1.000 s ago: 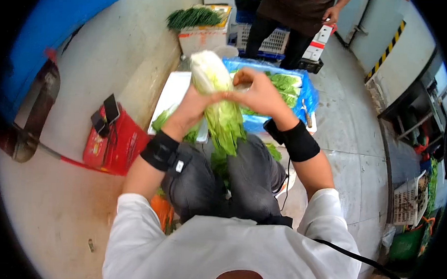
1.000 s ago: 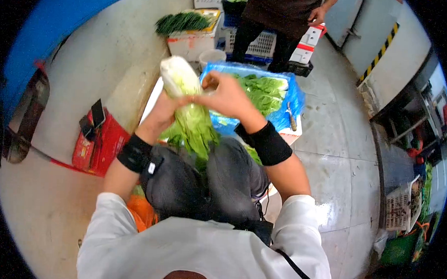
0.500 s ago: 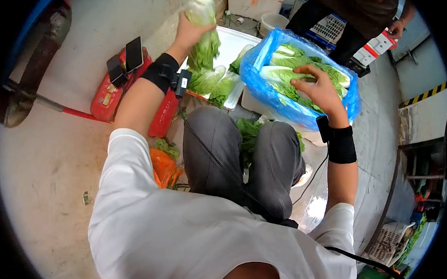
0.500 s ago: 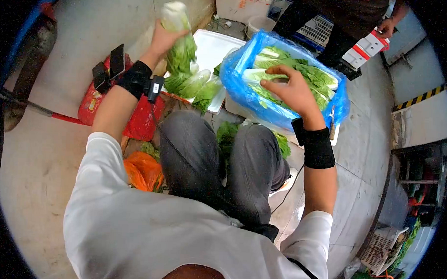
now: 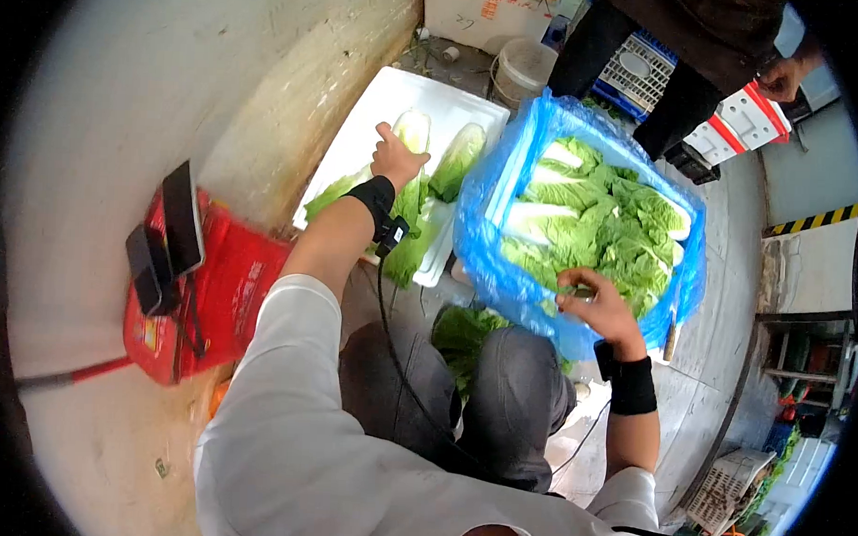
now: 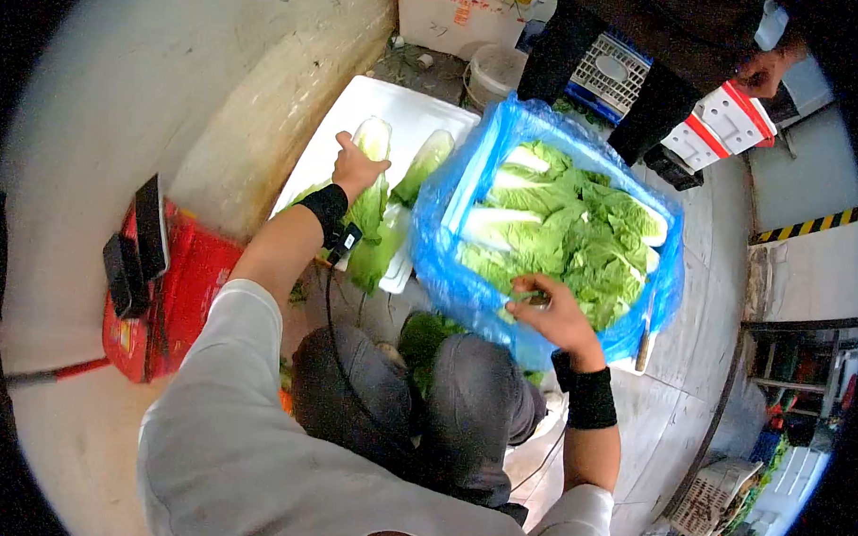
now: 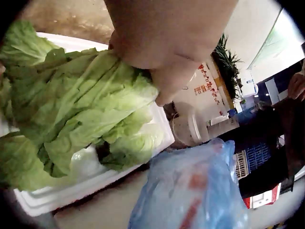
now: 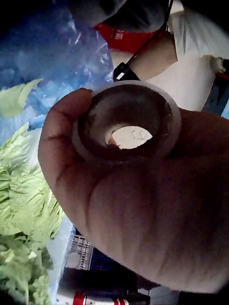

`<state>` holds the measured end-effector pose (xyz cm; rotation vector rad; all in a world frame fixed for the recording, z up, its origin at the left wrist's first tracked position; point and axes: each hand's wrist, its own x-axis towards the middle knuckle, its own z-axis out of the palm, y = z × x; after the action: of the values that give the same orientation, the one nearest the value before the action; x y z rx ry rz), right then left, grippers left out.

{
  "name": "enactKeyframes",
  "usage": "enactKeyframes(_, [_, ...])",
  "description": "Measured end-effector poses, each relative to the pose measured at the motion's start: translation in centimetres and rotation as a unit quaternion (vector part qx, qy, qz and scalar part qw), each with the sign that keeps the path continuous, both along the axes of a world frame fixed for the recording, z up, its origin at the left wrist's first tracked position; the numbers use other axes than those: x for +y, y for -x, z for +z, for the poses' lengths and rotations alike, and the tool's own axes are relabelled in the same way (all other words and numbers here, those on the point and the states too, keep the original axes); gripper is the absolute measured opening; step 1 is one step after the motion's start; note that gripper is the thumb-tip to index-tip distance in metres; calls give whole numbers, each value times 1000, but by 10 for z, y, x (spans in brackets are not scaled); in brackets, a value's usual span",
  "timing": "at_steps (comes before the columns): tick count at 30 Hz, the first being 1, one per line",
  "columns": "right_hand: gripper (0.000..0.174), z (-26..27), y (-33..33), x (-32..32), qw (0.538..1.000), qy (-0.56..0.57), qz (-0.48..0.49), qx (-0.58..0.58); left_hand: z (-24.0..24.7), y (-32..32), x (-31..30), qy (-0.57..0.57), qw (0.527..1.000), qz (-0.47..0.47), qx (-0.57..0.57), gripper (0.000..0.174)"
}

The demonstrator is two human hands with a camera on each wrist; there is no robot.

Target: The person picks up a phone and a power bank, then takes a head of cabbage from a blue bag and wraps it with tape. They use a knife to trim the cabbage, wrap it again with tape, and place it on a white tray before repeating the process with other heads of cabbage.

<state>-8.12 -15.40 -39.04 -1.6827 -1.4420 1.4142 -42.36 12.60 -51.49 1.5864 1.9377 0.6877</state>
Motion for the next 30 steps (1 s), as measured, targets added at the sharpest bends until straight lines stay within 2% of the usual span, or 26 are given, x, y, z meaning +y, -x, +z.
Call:
enactKeyframes(5, [39,5,3,20,999,30,-23,17,-24,-33,73,32,998,-11,50,86])
enactKeyframes(8, [42,5,5,25,998,44,-29,23,-53,-51,101,31,997,-25,69,87])
enactKeyframes(11, [47,2,4,23,992,77,-50,88,-81,-66,113,51,992,-22,110,88])
enactKeyframes(16, [48,-2,11,24,1000,-6,8,-3,-109,-72,116,44,981,-34,184,85])
enactKeyframes(18, [48,-7,13,22,999,-22,27,-35,-126,-70,120,50,983,-33,175,82])
enactKeyframes(20, [48,-10,14,19,1000,2,-10,-7,-151,-67,132,16,997,-16,73,70])
enactKeyframes(21, [48,-12,14,18,1000,4,-11,-5,-164,-58,141,27,995,-87,36,62])
enactKeyframes(22, [47,-14,13,17,1000,-7,-7,-9,-175,-52,149,28,995,-88,38,62])
enactKeyframes(24, [46,-15,16,15,1000,-17,-6,-9,-163,-44,146,25,982,-186,37,61])
enactKeyframes(26, [44,-14,20,10,999,-10,-42,21,-165,-34,144,72,973,-202,87,65])
enactKeyframes(28, [45,-17,19,3,998,-36,-42,-10,-195,-21,156,73,967,-240,-50,63])
enactKeyframes(30, [45,-13,20,-3,997,-19,-74,-16,-193,-15,147,74,953,-270,-115,60])
